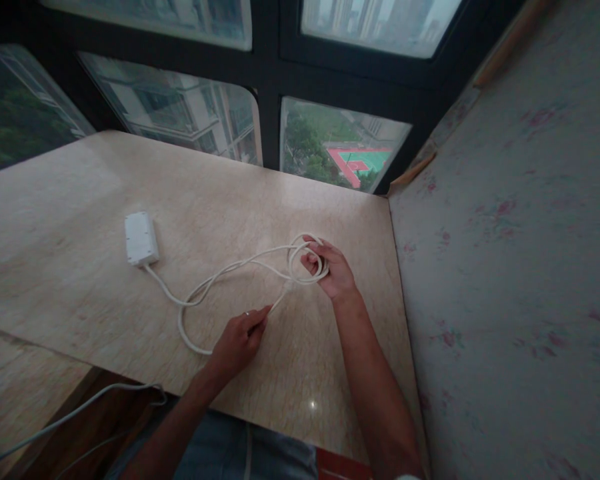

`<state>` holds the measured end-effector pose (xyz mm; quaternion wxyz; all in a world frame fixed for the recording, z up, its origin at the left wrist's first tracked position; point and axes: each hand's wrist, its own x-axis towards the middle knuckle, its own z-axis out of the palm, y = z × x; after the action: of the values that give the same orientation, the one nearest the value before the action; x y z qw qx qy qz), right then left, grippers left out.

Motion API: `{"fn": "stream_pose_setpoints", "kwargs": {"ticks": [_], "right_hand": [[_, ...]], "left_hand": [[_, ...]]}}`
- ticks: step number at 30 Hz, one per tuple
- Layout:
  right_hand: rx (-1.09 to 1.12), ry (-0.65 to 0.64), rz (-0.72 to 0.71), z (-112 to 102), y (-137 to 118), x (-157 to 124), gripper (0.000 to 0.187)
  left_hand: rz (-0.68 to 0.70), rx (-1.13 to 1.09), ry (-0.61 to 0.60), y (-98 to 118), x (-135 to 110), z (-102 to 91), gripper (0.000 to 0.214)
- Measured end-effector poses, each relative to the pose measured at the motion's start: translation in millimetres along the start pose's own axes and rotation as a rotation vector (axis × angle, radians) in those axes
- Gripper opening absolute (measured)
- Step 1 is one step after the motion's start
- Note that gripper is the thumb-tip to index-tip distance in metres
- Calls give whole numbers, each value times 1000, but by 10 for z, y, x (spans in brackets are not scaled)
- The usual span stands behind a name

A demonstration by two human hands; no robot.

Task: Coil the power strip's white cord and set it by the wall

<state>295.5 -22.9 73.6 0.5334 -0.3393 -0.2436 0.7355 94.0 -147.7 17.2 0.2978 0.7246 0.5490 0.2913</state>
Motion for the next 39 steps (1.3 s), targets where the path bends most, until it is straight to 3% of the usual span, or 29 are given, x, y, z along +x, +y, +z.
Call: {"fn": "stream_pose_setpoints", "kwargs": {"ticks": [4, 8, 12, 15, 18, 21, 26, 31, 35, 39], "right_hand": [[-112, 17, -140, -85, -80, -7, 25], [-393, 140, -237, -287, -31, 96, 37], [-786, 161, -316, -542, 7, 206, 33], [-1019, 146, -395, -672, -12, 236, 29], [-1165, 186, -463, -712, -46, 221, 29], [-1247, 208, -496, -679, -86, 172, 27], [-1194, 156, -500, -544, -180, 45, 26], [-1180, 137, -541, -346, -226, -65, 22], [-1292, 96, -569, -219, -207, -130, 21], [-1557, 12, -509, -91, -189, -261, 29]], "left_hand": [[142, -61, -34, 170, -40, -152, 32], [288, -175, -101, 402, -134, -396, 25], [288, -297, -44, 528, -209, -601, 20], [264, -387, 42, 545, -202, -624, 18], [244, -434, 65, 531, -163, -499, 19], [247, -390, 7, 495, -130, -273, 23], [257, -227, -145, 398, -106, 87, 29], [272, -97, -219, 415, -26, 343, 30], [294, -24, -197, 510, 79, 557, 27], [277, 13, -131, 614, 190, 762, 26]]}}
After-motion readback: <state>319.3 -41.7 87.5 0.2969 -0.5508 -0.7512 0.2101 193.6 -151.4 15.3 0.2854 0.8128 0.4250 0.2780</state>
